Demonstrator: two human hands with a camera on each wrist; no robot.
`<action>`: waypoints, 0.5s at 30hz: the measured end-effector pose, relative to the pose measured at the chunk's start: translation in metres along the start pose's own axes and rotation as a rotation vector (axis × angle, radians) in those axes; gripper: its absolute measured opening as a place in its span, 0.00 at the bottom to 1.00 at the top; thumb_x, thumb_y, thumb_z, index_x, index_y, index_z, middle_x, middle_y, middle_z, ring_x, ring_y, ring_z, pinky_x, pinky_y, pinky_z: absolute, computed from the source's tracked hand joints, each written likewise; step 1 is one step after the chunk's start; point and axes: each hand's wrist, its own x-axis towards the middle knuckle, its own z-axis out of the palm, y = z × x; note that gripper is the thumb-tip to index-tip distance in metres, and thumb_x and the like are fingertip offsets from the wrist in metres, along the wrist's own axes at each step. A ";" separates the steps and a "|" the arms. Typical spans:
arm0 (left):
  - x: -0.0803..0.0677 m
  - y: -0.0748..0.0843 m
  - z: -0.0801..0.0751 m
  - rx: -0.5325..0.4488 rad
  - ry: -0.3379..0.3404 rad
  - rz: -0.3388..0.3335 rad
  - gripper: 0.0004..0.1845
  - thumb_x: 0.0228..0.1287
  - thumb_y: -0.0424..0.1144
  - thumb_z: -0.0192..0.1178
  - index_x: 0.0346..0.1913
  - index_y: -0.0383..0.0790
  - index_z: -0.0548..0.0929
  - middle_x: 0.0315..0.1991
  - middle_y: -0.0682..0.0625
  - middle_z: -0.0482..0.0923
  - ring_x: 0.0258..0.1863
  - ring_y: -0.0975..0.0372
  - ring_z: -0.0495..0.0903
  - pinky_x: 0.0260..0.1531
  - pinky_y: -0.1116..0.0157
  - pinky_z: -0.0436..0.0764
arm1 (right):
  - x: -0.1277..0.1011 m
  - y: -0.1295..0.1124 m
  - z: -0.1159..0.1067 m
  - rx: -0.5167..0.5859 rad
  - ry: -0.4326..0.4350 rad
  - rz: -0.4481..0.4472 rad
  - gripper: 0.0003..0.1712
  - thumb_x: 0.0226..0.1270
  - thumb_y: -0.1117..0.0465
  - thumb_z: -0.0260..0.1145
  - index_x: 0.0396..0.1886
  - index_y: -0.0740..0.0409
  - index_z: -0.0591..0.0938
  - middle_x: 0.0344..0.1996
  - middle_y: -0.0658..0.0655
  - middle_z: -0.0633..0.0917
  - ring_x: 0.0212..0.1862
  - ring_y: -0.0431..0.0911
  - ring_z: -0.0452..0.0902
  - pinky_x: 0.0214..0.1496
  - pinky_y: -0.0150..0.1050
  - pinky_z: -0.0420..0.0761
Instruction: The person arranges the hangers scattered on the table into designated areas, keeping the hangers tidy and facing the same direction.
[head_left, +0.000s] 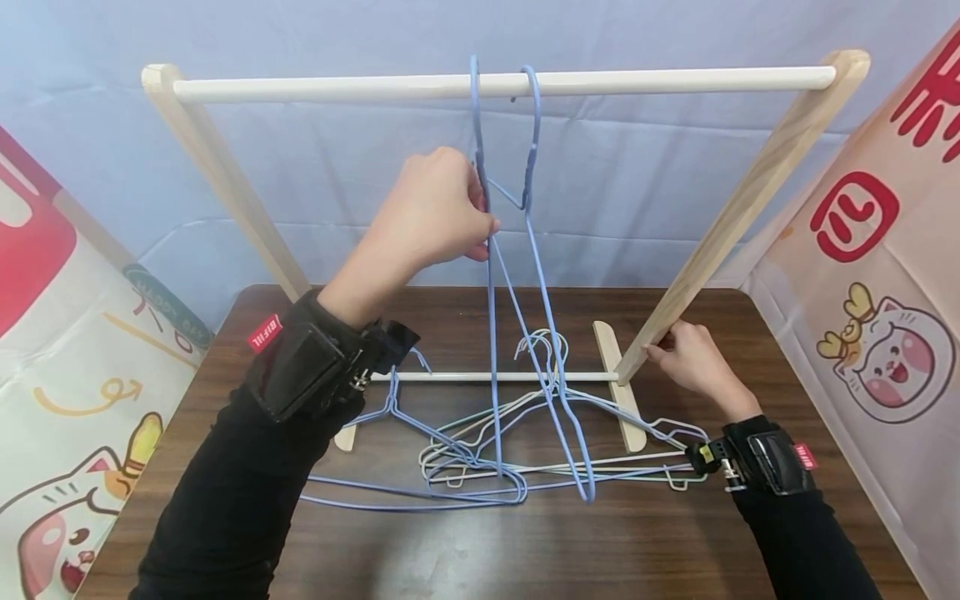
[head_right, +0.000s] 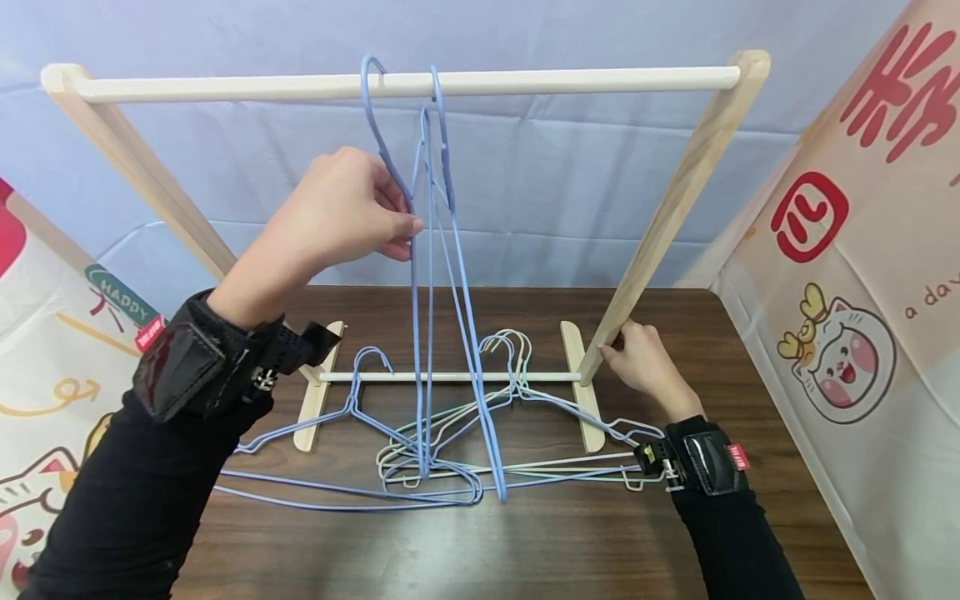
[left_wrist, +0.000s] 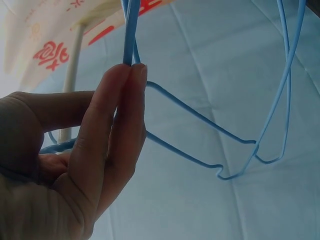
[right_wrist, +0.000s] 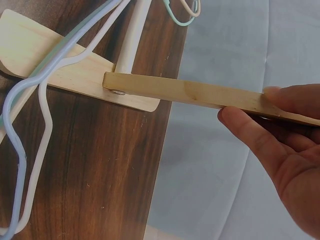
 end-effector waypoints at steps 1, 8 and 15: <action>0.000 0.000 0.000 -0.001 0.000 -0.001 0.07 0.61 0.36 0.58 0.27 0.37 0.79 0.28 0.51 0.80 0.19 0.70 0.80 0.37 0.71 0.74 | 0.000 0.000 0.000 0.001 -0.002 0.001 0.11 0.57 0.71 0.62 0.36 0.78 0.75 0.27 0.69 0.81 0.30 0.58 0.79 0.26 0.42 0.75; -0.002 0.003 0.000 0.000 -0.013 0.002 0.06 0.60 0.35 0.57 0.30 0.36 0.79 0.28 0.50 0.79 0.19 0.70 0.80 0.35 0.72 0.76 | -0.001 -0.002 0.000 0.003 -0.008 0.009 0.12 0.57 0.71 0.63 0.37 0.77 0.75 0.27 0.69 0.81 0.30 0.58 0.78 0.27 0.43 0.75; -0.002 0.005 0.000 0.005 -0.014 0.021 0.05 0.60 0.34 0.57 0.29 0.36 0.79 0.27 0.49 0.80 0.18 0.69 0.80 0.34 0.73 0.76 | 0.000 -0.001 0.000 -0.003 -0.005 0.008 0.11 0.57 0.71 0.63 0.36 0.77 0.75 0.26 0.69 0.81 0.30 0.58 0.78 0.26 0.42 0.74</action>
